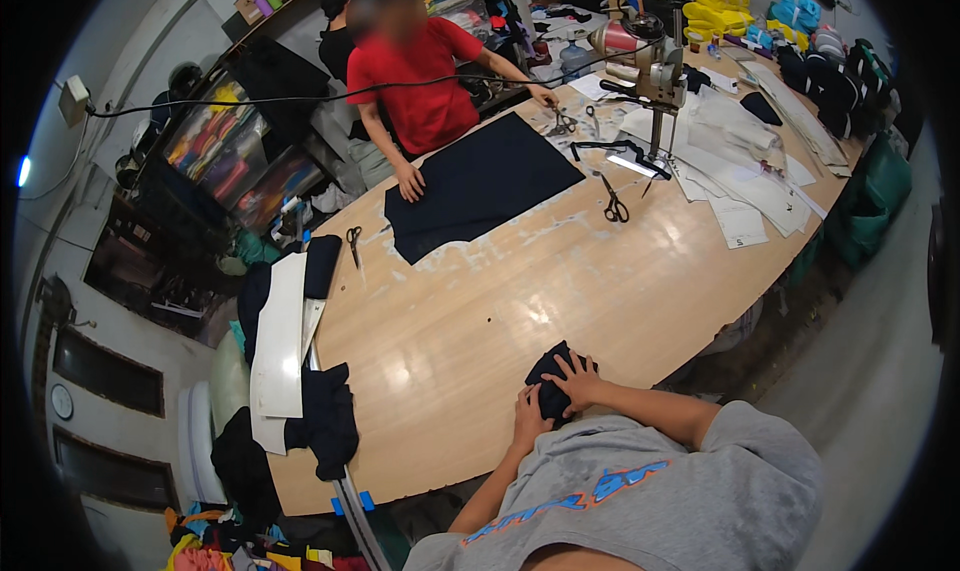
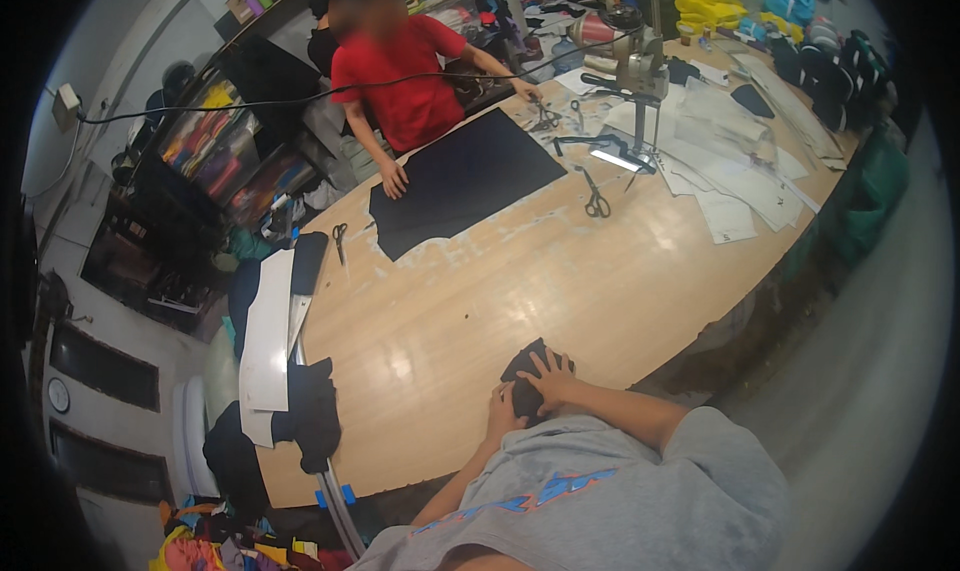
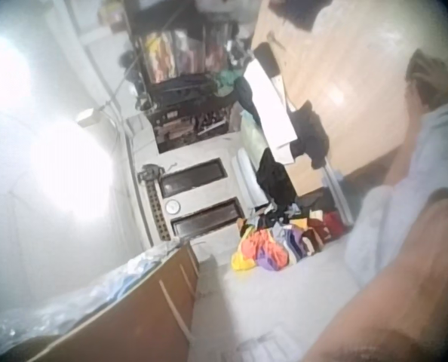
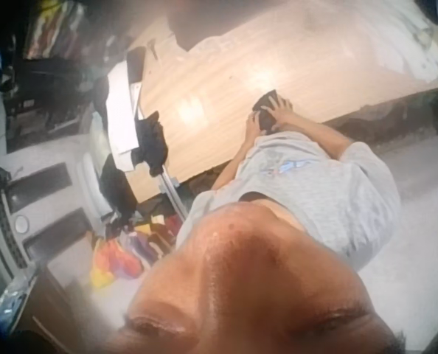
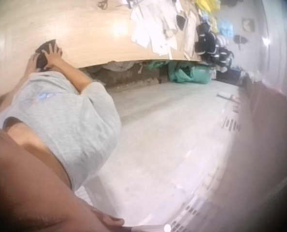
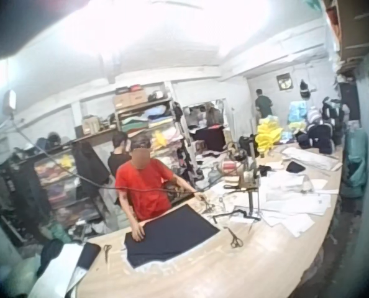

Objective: The person folds and arranges dark fabric pieces on a large wooden table, places a paper pattern on the fabric, traces the outline with a marker, and cuts the fabric using shears. A coworker is also cutting fabric nearby.

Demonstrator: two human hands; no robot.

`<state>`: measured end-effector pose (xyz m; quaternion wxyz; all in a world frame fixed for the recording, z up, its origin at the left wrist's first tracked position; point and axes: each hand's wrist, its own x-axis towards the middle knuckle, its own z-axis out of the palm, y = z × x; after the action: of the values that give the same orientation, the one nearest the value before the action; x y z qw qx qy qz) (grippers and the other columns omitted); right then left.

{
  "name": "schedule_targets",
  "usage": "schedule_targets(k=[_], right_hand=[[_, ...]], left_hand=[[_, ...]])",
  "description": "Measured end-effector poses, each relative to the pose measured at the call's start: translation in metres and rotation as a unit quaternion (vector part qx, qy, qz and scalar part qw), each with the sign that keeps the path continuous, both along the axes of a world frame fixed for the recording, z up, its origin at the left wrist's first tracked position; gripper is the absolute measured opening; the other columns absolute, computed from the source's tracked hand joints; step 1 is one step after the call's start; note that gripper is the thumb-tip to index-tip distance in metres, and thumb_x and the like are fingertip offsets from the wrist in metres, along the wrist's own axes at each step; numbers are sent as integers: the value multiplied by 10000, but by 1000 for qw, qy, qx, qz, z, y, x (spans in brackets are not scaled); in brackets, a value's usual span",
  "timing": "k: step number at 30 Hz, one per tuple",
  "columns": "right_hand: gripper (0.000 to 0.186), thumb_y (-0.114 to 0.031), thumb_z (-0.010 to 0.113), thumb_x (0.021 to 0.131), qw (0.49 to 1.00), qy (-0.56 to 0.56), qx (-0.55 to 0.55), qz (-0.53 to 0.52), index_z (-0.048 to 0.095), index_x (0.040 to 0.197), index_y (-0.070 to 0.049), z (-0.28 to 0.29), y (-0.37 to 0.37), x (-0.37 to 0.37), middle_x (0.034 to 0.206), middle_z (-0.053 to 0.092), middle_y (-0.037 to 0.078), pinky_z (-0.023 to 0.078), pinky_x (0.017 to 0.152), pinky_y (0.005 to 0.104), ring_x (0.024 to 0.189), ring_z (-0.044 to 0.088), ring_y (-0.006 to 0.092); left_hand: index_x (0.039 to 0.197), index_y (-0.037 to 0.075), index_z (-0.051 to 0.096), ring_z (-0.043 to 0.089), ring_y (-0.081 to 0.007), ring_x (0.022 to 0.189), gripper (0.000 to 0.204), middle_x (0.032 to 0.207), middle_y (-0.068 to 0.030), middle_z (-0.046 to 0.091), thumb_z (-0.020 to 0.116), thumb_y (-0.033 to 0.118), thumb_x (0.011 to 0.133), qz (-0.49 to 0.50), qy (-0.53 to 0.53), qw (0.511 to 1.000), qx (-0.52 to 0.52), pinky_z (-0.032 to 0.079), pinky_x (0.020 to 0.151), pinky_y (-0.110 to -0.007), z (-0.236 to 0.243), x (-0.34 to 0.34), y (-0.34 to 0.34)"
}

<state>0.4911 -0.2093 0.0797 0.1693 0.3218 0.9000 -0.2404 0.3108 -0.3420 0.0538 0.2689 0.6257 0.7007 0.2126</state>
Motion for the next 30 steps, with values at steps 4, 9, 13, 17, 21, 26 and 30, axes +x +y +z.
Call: schedule_targets(k=[4, 9, 13, 17, 21, 26, 30], right_hand=[[1132, -581, 916, 784, 999, -35, 35, 22, 355, 1723, -289, -10, 7, -3, 1821, 204, 240, 299, 1201, 815, 1652, 187, 569], [900, -400, 905, 734, 997, -21, 13, 69, 592, 1559, -224, 4, 18, -24, 1690, 451, 204, 468, 1128, 731, 1584, 378, 503], [838, -406, 901, 704, 998, -26, -56, 19, 684, 1490, -210, -3, 36, -33, 1563, 607, 202, 581, 1072, 590, 1450, 579, 441], [876, -442, 892, 704, 993, -26, -111, -12, 676, 1523, -216, 16, 41, -27, 1456, 707, 163, 601, 1073, 506, 1344, 684, 380], [900, -451, 894, 703, 994, 7, -90, -65, 664, 1541, -220, 19, 33, -17, 1447, 723, 132, 585, 1103, 497, 1347, 685, 368], [896, -445, 882, 723, 988, 13, -63, -141, 642, 1556, -221, 1, 48, 2, 1498, 668, 152, 569, 1116, 531, 1375, 646, 394], [893, -408, 854, 740, 957, 13, -43, -288, 604, 1574, -212, -1, 75, 19, 1567, 588, 170, 533, 1160, 549, 1442, 576, 410]], left_hand=[[1689, 93, 320, 555, -534, 1376, 1044, 1561, -270, 431, 887, 119, 813, -19, -95, 995, -27, 528, 1163, -526, 16, 9, 4], [1652, 2, 294, 585, -538, 1333, 1026, 1519, -290, 450, 900, 152, 838, -64, -46, 996, -31, 567, 1100, -534, -10, -6, -4], [1605, -22, 330, 616, -528, 1287, 999, 1512, -287, 448, 923, 174, 826, -55, -32, 997, -47, 587, 1050, -542, -19, -4, 11], [1579, 23, 369, 669, -521, 1195, 963, 1433, -284, 538, 934, 191, 817, -14, -40, 999, -24, 604, 982, -553, -21, -4, 11], [1491, 80, 497, 740, -512, 1001, 792, 1100, -263, 742, 916, 267, 846, 45, -64, 993, -90, 611, 874, -571, -24, -17, 9], [1247, 65, 674, 770, -434, 874, 472, 891, -204, 773, 832, 409, 964, 46, -37, 993, -104, 604, 792, -523, -17, -9, 15], [1145, 61, 725, 765, -327, 811, 357, 883, -160, 768, 764, 403, 1049, 77, -78, 991, -82, 592, 746, -442, -15, -13, -2]])
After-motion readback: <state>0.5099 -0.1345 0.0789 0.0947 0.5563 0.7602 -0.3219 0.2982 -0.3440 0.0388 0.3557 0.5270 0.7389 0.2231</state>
